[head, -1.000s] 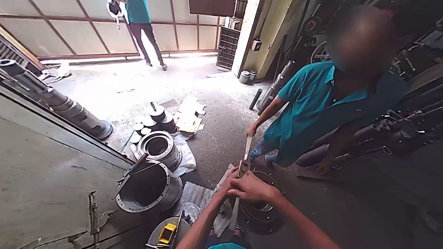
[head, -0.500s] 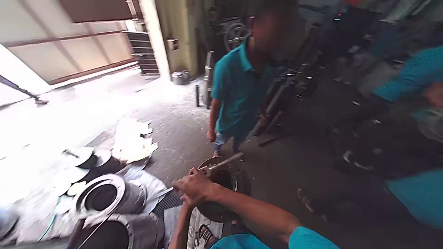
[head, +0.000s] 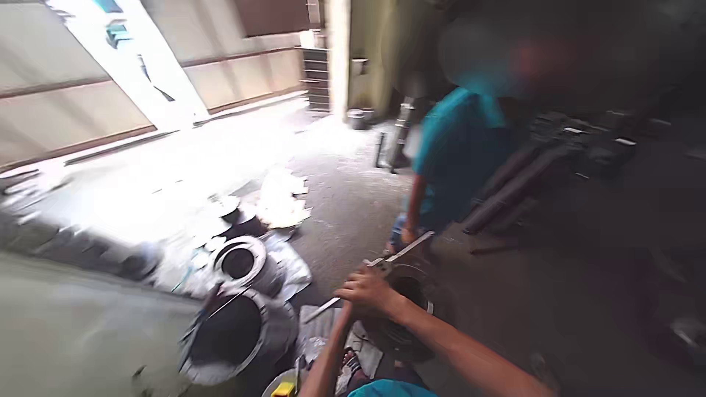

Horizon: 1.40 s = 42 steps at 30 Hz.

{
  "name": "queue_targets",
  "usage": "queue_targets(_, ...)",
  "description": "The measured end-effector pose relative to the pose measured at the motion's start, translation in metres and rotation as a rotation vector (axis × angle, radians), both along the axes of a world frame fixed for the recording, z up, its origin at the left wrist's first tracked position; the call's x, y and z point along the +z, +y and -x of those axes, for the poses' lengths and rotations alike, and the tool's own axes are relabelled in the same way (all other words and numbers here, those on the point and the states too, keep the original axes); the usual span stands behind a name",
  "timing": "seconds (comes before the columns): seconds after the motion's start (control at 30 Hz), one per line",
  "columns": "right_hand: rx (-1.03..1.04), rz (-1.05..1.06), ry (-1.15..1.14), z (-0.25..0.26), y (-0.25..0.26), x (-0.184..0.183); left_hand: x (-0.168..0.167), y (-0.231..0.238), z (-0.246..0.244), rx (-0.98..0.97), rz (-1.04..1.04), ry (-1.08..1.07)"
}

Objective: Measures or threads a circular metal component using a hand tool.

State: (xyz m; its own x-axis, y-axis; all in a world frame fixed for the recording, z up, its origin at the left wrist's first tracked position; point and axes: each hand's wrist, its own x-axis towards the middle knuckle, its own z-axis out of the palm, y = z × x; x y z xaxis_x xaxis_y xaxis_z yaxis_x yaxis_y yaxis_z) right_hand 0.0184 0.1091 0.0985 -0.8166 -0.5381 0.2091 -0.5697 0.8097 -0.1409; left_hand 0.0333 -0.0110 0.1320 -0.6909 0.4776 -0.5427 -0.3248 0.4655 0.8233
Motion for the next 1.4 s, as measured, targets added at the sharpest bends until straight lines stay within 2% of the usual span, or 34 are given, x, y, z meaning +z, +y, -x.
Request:
queue_targets(0.03, 0.043, 0.012, 0.023, -0.007, 0.003, -0.002, -0.059, -0.013, 0.007, -0.070, -0.272, 0.258)
queue_targets(0.07, 0.091, 0.026, 0.030, -0.017, 0.009, 0.000, -0.088, -0.008, 0.017, -0.044, -0.390, 0.297)
queue_targets(0.13, 0.165, 0.068, -0.090, -0.047, 0.032, 0.014, -0.110, 0.017, 0.040, 0.024, -0.512, 0.391)
queue_targets(0.2, 0.113, 0.027, -0.287, -0.073, 0.069, 0.031, -0.121, 0.025, 0.047, -0.079, -0.430, 0.651)
queue_targets(0.23, 0.013, -0.022, -0.365, -0.076, 0.085, 0.041, -0.119, 0.023, 0.047, -0.129, -0.353, 0.689)
queue_targets(0.3, -0.296, -0.082, -0.472, -0.054, 0.107, 0.051, -0.113, 0.019, 0.042, -0.162, -0.226, 0.645)
queue_targets(0.33, -0.446, -0.052, -0.477, -0.032, 0.109, 0.051, -0.105, 0.018, 0.041, -0.156, -0.212, 0.542)
queue_targets(0.37, -0.560, 0.023, -0.473, -0.007, 0.105, 0.049, -0.103, 0.019, 0.043, -0.102, -0.310, 0.457)
queue_targets(0.4, -0.621, 0.112, -0.469, 0.018, 0.092, 0.047, -0.113, 0.024, 0.045, -0.040, -0.444, 0.440)
queue_targets(0.43, -0.630, 0.171, -0.465, 0.038, 0.070, 0.046, -0.119, 0.026, 0.046, -0.036, -0.491, 0.477)
queue_targets(0.47, -0.606, 0.171, -0.462, 0.051, 0.042, 0.045, -0.117, 0.023, 0.046, -0.066, -0.444, 0.561)
queue_targets(0.5, -0.557, 0.136, -0.460, 0.054, 0.016, 0.045, -0.104, 0.016, 0.040, -0.106, -0.307, 0.604)
queue_targets(0.53, -0.501, 0.074, -0.465, 0.049, -0.004, 0.044, -0.073, 0.009, 0.030, -0.159, -0.124, 0.505)
queue_targets(0.57, -0.434, 0.012, -0.460, 0.038, -0.012, 0.042, -0.032, 0.007, 0.023, -0.192, 0.055, 0.298)
queue_targets(0.6, -0.361, -0.014, -0.412, 0.026, -0.009, 0.036, -0.017, 0.008, 0.024, -0.185, 0.108, 0.195)
queue_targets(0.63, -0.303, -0.004, -0.355, 0.015, 0.003, 0.030, -0.035, 0.007, 0.028, -0.154, 0.017, 0.264)
queue_targets(0.7, -0.248, 0.040, -0.352, -0.001, 0.035, 0.027, -0.098, 0.017, 0.041, -0.127, -0.244, 0.555)
queue_targets(0.77, -0.300, 0.084, -0.400, -0.014, 0.048, 0.026, -0.124, 0.024, 0.046, -0.148, -0.339, 0.664)
queue_targets(0.83, -0.415, 0.113, -0.469, -0.010, 0.040, 0.027, -0.120, 0.022, 0.050, -0.160, -0.342, 0.671)
queue_targets(0.9, -0.442, 0.132, -0.546, -0.003, 0.035, 0.029, -0.119, 0.018, 0.048, -0.128, -0.376, 0.632)
queue_targets(0.97, -0.330, 0.078, -0.597, 0.003, 0.044, 0.038, -0.121, 0.019, 0.046, -0.127, -0.419, 0.587)
queue_targets(1.03, -0.205, -0.065, -0.598, 0.005, 0.052, 0.044, -0.122, 0.021, 0.046, -0.171, -0.358, 0.574)
queue_targets(1.1, -0.076, -0.173, -0.513, 0.007, 0.052, 0.047, -0.120, 0.019, 0.045, -0.230, -0.215, 0.558)
queue_targets(1.17, 0.091, -0.198, -0.307, 0.010, 0.057, 0.038, -0.107, 0.014, 0.043, -0.252, -0.080, 0.441)
queue_targets(1.23, 0.209, -0.174, -0.081, 0.007, 0.066, 0.029, -0.110, 0.020, 0.040, -0.101, -0.247, 0.466)
queue_targets(1.27, 0.245, -0.149, -0.015, 0.004, 0.070, 0.027, -0.112, 0.023, 0.041, -0.086, -0.311, 0.473)
queue_targets(1.33, 0.258, -0.104, -0.004, -0.003, 0.078, 0.026, -0.122, 0.024, 0.047, -0.157, -0.335, 0.608)
queue_targets(1.4, 0.208, -0.079, -0.102, -0.007, 0.085, 0.033, -0.129, 0.025, 0.052, -0.176, -0.345, 0.654)
